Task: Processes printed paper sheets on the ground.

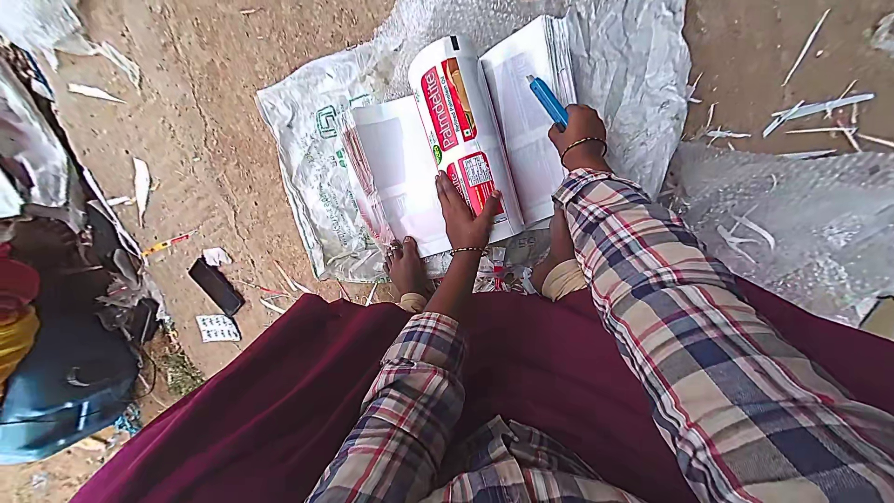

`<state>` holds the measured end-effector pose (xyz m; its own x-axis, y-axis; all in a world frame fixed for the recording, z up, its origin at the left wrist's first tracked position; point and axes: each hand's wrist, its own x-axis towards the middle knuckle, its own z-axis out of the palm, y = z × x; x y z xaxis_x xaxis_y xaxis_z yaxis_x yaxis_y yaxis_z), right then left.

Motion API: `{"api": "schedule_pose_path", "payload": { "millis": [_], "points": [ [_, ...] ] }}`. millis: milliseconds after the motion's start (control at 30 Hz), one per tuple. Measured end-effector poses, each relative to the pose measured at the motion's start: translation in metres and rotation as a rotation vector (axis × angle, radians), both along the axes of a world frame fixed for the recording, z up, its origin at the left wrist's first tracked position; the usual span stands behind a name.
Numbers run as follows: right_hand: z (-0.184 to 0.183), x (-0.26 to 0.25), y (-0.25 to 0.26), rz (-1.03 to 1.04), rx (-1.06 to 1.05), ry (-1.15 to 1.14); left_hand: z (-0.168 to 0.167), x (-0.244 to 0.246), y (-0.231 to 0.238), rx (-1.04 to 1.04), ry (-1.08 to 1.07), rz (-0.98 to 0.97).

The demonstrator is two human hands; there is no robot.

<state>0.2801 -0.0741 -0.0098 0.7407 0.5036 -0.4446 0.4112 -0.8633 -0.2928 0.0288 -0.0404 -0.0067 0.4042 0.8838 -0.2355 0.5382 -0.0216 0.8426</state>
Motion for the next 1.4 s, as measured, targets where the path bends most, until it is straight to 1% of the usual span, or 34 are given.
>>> {"api": "schedule_pose_path", "payload": {
  "millis": [100, 167, 233, 300, 367, 433, 500, 567, 667, 767, 900, 1000, 1067, 1133, 1267, 1400],
  "points": [
    [0.007, 0.001, -0.001, -0.091, 0.085, 0.024, -0.001, 0.005, 0.000, 0.014, 0.024, 0.052],
    [0.015, -0.005, -0.002, -0.217, 0.243, 0.029, -0.002, 0.006, -0.001, 0.019, 0.027, 0.068],
    [0.024, -0.018, -0.003, -0.275, 0.420, 0.123, -0.001, 0.004, -0.001, 0.003, 0.012, 0.067],
    [0.038, -0.037, -0.006, -0.198, 0.484, 0.337, -0.005, 0.002, -0.002, 0.031, -0.026, 0.052],
    [0.050, -0.058, -0.008, -0.045, 0.465, 0.548, -0.012, 0.002, -0.001, 0.081, -0.073, 0.046],
    [0.056, -0.082, -0.017, 0.052, 0.402, 0.650, -0.014, 0.000, 0.000, 0.095, -0.094, 0.036],
    [0.057, -0.100, -0.029, 0.097, 0.345, 0.683, -0.014, -0.001, 0.001, 0.087, -0.101, 0.035],
    [0.055, -0.108, -0.040, 0.127, 0.305, 0.673, -0.013, -0.001, 0.001, 0.079, -0.091, 0.042],
    [0.061, -0.118, -0.052, 0.176, 0.198, 0.613, -0.010, -0.001, 0.000, 0.075, -0.063, 0.041],
    [0.055, -0.124, -0.065, 0.116, 0.343, 0.601, -0.009, 0.002, 0.001, 0.071, -0.068, 0.049],
    [0.034, -0.123, -0.084, 0.016, 0.517, 0.680, -0.009, -0.002, 0.002, 0.047, -0.074, 0.045],
    [0.027, -0.125, -0.090, -0.056, 0.610, 0.683, -0.007, 0.000, 0.002, 0.029, -0.070, 0.053],
    [0.028, -0.129, -0.089, -0.082, 0.635, 0.667, -0.007, 0.000, 0.002, 0.016, -0.068, 0.061],
    [0.030, -0.131, -0.085, -0.073, 0.588, 0.607, -0.008, 0.001, 0.001, 0.023, -0.063, 0.059],
    [0.043, -0.134, -0.077, -0.022, 0.397, 0.533, -0.008, 0.001, 0.001, 0.021, -0.054, 0.066],
    [0.034, -0.133, -0.081, 0.001, 0.439, 0.422, -0.008, 0.003, 0.000, 0.031, -0.049, 0.067]
  ]
}}
